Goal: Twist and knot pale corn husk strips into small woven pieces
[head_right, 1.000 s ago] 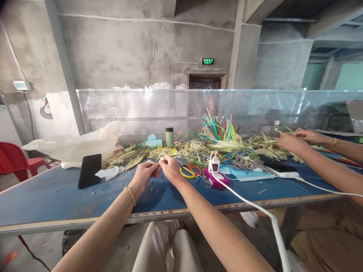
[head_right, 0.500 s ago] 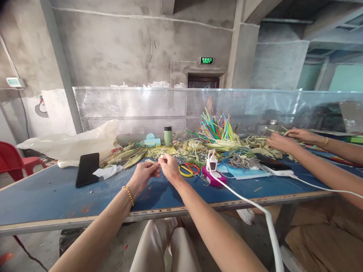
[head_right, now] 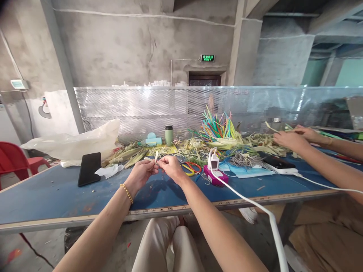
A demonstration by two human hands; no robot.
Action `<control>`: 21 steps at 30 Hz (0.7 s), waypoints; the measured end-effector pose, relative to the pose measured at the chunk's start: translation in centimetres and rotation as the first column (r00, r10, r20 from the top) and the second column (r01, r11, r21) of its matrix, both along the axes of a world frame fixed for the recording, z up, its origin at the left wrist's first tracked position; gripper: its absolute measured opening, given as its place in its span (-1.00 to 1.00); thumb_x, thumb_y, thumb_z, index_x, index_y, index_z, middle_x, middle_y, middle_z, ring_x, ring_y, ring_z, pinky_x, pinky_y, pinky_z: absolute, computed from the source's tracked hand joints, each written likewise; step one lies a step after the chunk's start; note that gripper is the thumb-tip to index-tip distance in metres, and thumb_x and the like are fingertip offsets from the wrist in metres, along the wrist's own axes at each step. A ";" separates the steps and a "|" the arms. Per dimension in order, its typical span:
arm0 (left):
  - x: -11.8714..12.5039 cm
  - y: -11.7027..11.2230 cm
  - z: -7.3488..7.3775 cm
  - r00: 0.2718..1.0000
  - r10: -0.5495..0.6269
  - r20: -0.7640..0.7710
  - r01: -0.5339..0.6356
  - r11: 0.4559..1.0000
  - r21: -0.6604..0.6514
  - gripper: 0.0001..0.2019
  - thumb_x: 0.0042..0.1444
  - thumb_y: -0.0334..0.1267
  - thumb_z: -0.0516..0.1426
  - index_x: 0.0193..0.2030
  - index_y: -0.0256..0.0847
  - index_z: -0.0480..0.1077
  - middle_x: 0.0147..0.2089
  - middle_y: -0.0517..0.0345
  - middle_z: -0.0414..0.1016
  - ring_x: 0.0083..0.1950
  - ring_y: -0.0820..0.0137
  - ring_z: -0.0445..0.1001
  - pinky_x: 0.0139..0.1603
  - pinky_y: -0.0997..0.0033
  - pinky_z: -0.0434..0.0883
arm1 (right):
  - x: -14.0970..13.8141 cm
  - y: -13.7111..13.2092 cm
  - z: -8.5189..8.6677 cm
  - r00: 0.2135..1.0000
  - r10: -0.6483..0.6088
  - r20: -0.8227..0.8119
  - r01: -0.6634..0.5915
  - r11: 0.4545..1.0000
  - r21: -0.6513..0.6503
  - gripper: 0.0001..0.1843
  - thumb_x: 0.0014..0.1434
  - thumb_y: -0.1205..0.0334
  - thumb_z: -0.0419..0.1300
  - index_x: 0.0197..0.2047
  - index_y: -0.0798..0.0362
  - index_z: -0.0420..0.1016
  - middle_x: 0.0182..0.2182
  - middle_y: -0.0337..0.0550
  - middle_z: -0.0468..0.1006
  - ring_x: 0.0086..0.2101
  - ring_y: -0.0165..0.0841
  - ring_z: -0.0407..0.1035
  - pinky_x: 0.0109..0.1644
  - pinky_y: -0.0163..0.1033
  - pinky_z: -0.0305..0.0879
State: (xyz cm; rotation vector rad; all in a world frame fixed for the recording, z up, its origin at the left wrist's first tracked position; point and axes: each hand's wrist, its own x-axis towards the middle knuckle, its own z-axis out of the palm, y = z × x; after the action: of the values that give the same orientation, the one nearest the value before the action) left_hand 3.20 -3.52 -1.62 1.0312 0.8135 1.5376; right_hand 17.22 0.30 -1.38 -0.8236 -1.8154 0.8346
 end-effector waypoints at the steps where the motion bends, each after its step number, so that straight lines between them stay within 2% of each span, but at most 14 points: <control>1: 0.0 -0.1 0.0 1.000 -0.010 0.000 0.010 1.000 -0.005 -0.87 -0.03 -0.40 0.26 -0.53 -0.37 0.42 -0.54 0.04 0.49 -0.59 0.47 0.44 -0.46 0.45 0.34 | 0.0 0.1 0.0 1.000 -0.016 0.007 0.016 0.999 0.031 -0.74 0.11 0.08 0.21 -0.47 0.09 0.47 -0.62 -0.26 0.44 -0.59 -0.44 0.25 -0.49 -0.32 0.16; 5: -0.1 0.0 -0.1 0.999 -0.039 -0.034 0.040 0.999 0.028 -0.87 -0.08 -0.35 0.29 -0.49 -0.39 0.47 -0.50 0.01 0.53 -0.55 0.43 0.49 -0.43 0.44 0.37 | 0.0 0.6 -0.3 0.992 -0.114 0.045 0.105 0.979 0.176 -0.80 0.10 0.22 0.19 -0.52 0.10 0.47 -0.55 -0.19 0.51 -0.49 -0.39 0.33 -0.41 -0.31 0.20; 9: -0.1 0.3 -0.5 0.997 0.008 -0.078 -0.001 0.996 0.092 -0.77 -0.19 -0.29 0.39 -0.49 -0.39 0.48 -0.50 0.04 0.53 -0.55 0.44 0.49 -0.45 0.46 0.35 | -0.1 0.8 -0.3 0.990 -0.124 0.070 0.107 0.972 0.209 -0.83 0.12 0.29 0.15 -0.49 0.10 0.47 -0.50 -0.15 0.57 -0.44 -0.36 0.39 -0.34 -0.30 0.24; 16: -0.2 0.1 -0.2 0.996 0.021 -0.083 -0.018 0.999 0.036 -0.70 -0.22 -0.21 0.44 -0.51 -0.39 0.48 -0.52 0.05 0.54 -0.56 0.44 0.49 -0.45 0.46 0.37 | -0.1 0.5 -0.2 0.971 -0.204 0.121 0.160 0.939 0.305 -0.79 0.15 0.26 0.14 -0.52 0.06 0.38 -0.54 -0.20 0.50 -0.46 -0.37 0.32 -0.33 -0.30 0.17; 21: -0.1 -0.3 0.2 0.997 0.022 -0.069 -0.023 1.000 -0.009 -0.75 -0.17 -0.27 0.42 -0.51 -0.39 0.49 -0.55 0.07 0.52 -0.56 0.43 0.50 -0.47 0.48 0.37 | 0.0 0.7 -0.3 0.971 -0.203 0.124 0.157 0.939 0.305 -0.79 0.15 0.25 0.13 -0.51 0.05 0.35 -0.56 -0.23 0.45 -0.47 -0.38 0.28 -0.35 -0.30 0.13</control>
State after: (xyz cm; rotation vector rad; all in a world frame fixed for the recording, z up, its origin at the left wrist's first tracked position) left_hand 3.08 -3.83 -1.37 1.0760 0.8817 1.5225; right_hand 17.24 1.00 -1.71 -0.8626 -1.9060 0.3790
